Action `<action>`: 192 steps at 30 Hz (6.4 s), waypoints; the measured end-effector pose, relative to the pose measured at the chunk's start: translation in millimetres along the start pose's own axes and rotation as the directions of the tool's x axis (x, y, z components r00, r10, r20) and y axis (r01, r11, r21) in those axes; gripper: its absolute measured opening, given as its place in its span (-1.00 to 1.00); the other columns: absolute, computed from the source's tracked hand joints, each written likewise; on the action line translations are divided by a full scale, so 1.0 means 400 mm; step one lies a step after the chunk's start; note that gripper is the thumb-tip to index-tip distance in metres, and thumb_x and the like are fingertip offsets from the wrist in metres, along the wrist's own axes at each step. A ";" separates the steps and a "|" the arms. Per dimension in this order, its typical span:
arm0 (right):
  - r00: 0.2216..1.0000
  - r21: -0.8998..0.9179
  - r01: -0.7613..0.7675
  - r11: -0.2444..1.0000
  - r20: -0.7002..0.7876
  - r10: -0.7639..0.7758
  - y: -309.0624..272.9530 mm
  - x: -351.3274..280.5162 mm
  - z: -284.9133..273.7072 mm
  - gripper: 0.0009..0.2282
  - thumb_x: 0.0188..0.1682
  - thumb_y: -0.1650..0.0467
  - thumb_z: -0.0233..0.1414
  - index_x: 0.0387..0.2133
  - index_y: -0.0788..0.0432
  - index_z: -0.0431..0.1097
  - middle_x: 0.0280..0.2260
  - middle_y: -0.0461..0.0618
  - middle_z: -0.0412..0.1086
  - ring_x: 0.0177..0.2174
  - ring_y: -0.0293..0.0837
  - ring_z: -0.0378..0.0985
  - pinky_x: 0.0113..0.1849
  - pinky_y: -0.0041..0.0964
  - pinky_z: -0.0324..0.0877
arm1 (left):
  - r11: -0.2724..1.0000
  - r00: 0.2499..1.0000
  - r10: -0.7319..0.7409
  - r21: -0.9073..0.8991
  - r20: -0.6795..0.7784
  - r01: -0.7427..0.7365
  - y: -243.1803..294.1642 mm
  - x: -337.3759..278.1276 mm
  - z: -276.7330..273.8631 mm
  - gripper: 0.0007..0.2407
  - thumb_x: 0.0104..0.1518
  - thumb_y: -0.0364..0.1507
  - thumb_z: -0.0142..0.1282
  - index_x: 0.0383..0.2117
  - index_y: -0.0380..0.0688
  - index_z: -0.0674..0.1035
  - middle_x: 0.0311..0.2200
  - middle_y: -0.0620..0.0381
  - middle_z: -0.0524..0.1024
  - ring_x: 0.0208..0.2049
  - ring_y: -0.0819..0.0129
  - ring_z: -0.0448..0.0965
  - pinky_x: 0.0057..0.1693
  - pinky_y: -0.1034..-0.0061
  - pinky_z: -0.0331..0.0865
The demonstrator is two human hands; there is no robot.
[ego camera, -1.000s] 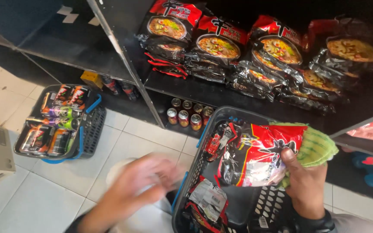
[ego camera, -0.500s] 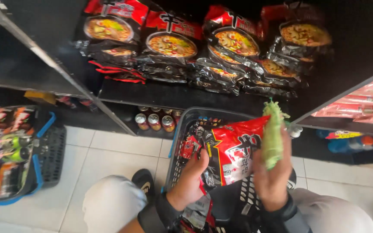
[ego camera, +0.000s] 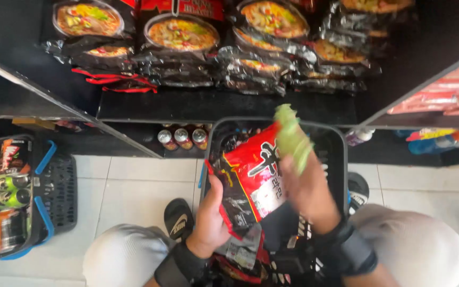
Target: The person wipes down and organizes instant ramen packets on a lower shelf in a grocery store.
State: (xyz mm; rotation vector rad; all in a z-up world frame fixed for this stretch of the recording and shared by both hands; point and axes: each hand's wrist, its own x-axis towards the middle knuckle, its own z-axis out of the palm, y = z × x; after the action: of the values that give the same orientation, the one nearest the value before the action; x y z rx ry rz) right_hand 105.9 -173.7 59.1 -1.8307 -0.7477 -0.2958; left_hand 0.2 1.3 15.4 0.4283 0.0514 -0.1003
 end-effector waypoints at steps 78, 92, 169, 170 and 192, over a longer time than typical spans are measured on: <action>0.755 0.215 -0.647 0.732 0.316 0.574 0.024 0.015 -0.205 -0.74 0.05 0.34 0.06 -0.10 0.28 0.48 -0.28 -0.08 0.58 -0.30 -0.34 0.52 -0.23 -0.34 0.45 | 0.824 0.968 -0.251 0.530 0.024 0.200 -0.056 -0.049 0.075 -0.43 0.15 -0.47 0.34 0.30 -0.28 0.36 0.16 0.04 0.51 0.15 0.36 0.50 0.26 0.43 0.41; 0.758 0.228 -0.641 0.733 0.342 0.556 0.041 0.009 -0.202 -0.75 0.06 0.34 0.06 -0.12 0.27 0.48 -0.29 -0.09 0.57 -0.29 -0.35 0.52 -0.23 -0.34 0.44 | 0.866 0.971 -0.238 0.459 0.028 0.199 -0.069 -0.049 0.071 -0.48 0.20 -0.54 0.27 0.31 -0.29 0.35 0.18 0.05 0.49 0.17 0.34 0.49 0.30 0.38 0.38; 0.791 0.018 0.446 0.895 0.460 -0.404 -0.127 -0.072 -0.018 -0.55 -0.35 0.46 0.16 -0.09 0.24 0.49 0.23 0.21 0.32 0.26 0.15 0.33 0.25 0.13 0.17 | 0.852 0.963 -0.257 0.452 -0.080 0.265 -0.063 -0.030 -0.128 -0.47 0.24 -0.46 0.10 0.37 -0.20 0.28 0.33 0.06 0.34 0.33 0.37 0.38 0.39 0.47 0.30; 0.726 0.059 0.480 0.875 0.533 -0.434 -0.128 -0.077 -0.016 -0.59 -0.32 0.41 0.18 -0.13 0.23 0.49 0.30 0.23 0.28 0.30 0.15 0.28 0.26 0.12 0.12 | 0.853 0.938 -0.318 0.392 -0.136 0.345 -0.065 -0.025 -0.151 -0.47 0.25 -0.40 0.05 0.40 -0.13 0.25 0.41 0.11 0.28 0.39 0.43 0.33 0.43 0.54 0.26; 0.795 -0.202 0.562 0.802 0.402 -0.455 -0.087 0.001 -0.071 -0.54 -0.30 0.42 0.14 -0.02 0.11 0.43 0.17 0.06 0.39 0.25 0.03 0.37 0.32 0.12 -0.01 | -0.339 0.831 -0.083 0.768 0.551 -0.543 -0.098 -0.100 -0.155 -0.67 0.25 -0.55 0.06 0.16 -0.10 0.45 0.08 0.04 0.52 0.15 0.22 0.53 0.29 0.34 0.40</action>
State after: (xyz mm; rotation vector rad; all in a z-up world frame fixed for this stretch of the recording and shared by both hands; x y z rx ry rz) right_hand 89.0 -192.0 96.6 -1.9677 -1.5301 -0.4857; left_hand -45.5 -4.9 -54.4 2.2554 -0.6765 0.3043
